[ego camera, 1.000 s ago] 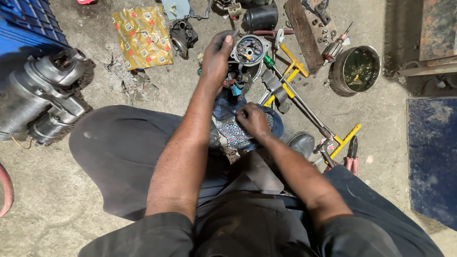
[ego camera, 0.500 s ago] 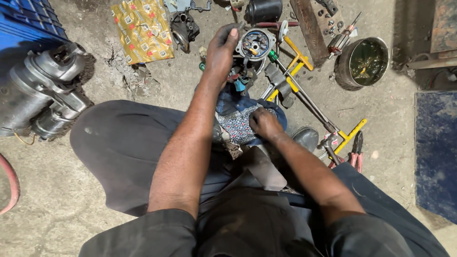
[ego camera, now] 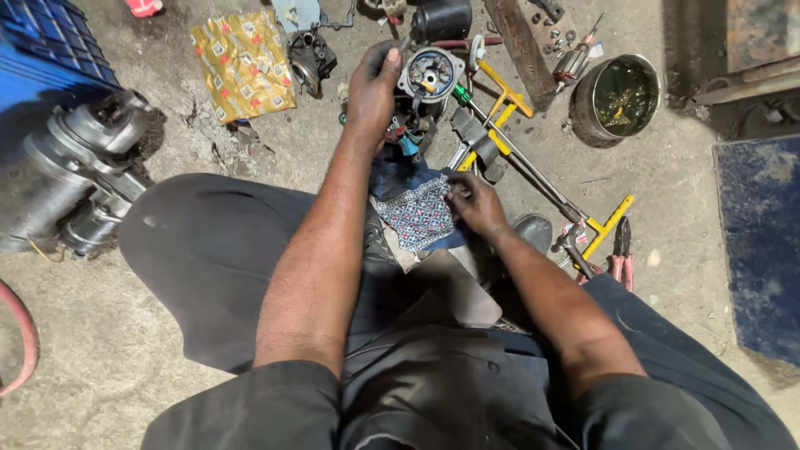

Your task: Disassembling and inspecting components of an automotive starter motor.

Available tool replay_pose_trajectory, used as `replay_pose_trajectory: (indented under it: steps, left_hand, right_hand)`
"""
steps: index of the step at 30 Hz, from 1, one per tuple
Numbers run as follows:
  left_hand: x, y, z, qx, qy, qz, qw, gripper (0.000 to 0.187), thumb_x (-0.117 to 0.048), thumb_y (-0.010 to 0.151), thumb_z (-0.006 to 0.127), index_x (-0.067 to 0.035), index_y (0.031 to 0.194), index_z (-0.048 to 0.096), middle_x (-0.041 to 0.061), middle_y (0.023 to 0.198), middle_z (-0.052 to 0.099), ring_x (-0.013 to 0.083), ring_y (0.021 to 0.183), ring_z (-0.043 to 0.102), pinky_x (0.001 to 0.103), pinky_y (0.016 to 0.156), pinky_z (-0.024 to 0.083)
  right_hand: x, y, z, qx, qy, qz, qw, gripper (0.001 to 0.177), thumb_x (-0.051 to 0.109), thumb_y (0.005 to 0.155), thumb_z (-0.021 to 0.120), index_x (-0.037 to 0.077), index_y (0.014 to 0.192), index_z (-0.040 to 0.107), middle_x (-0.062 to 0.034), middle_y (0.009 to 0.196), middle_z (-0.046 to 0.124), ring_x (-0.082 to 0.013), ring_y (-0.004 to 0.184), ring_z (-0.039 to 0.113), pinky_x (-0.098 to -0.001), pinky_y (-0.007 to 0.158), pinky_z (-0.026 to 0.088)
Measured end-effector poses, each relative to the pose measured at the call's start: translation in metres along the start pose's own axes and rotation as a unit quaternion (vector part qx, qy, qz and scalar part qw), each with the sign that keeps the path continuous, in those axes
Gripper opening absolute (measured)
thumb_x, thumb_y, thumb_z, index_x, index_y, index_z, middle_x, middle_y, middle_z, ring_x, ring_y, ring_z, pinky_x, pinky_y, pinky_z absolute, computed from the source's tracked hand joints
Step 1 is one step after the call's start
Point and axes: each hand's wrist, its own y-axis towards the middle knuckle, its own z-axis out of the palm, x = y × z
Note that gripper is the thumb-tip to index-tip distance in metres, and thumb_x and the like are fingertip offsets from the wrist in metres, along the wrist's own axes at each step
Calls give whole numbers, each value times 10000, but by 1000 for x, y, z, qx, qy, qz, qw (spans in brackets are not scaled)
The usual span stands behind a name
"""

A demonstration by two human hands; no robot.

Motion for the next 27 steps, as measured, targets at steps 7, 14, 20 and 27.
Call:
replay_pose_trajectory:
  steps: [7,14,20,27]
  left_hand:
    - [34,-6,0,-3,26,130,991,387,-309,1041,586,-40,1315,633,133,1261,708,240,1183,641,358,1039,477]
    - [72,-10,0,-35,67,181,981,314,-236,1039,595,-8,1250,640,154,1204,696,252,1147,633,382,1032,482]
    - [63,-21,2,-42,143,195,969,307,-177,989,634,-12,1247,639,193,1228,666,310,1175,631,417,1037,479]
    - [8,-41,-3,-33,295,146,944,314,-205,973,685,-42,1239,656,215,1180,729,389,1160,619,470,990,472]
  right_hand:
    - [-19,55,2,-207,180,-3,962,193,36,967,748,-32,1142,703,-77,993,734,-144,876,675,-309,817,574]
    - [68,72,-9,-222,514,-9,829,134,99,951,735,47,1064,686,-80,1082,746,-188,949,736,-350,860,626]
    - [59,77,4,-154,592,66,788,163,167,935,769,128,1062,674,-34,1218,703,-148,1006,643,-409,918,582]
    - [76,78,-2,-136,573,82,804,155,210,948,745,135,1079,706,0,1247,728,-134,1071,629,-423,991,544]
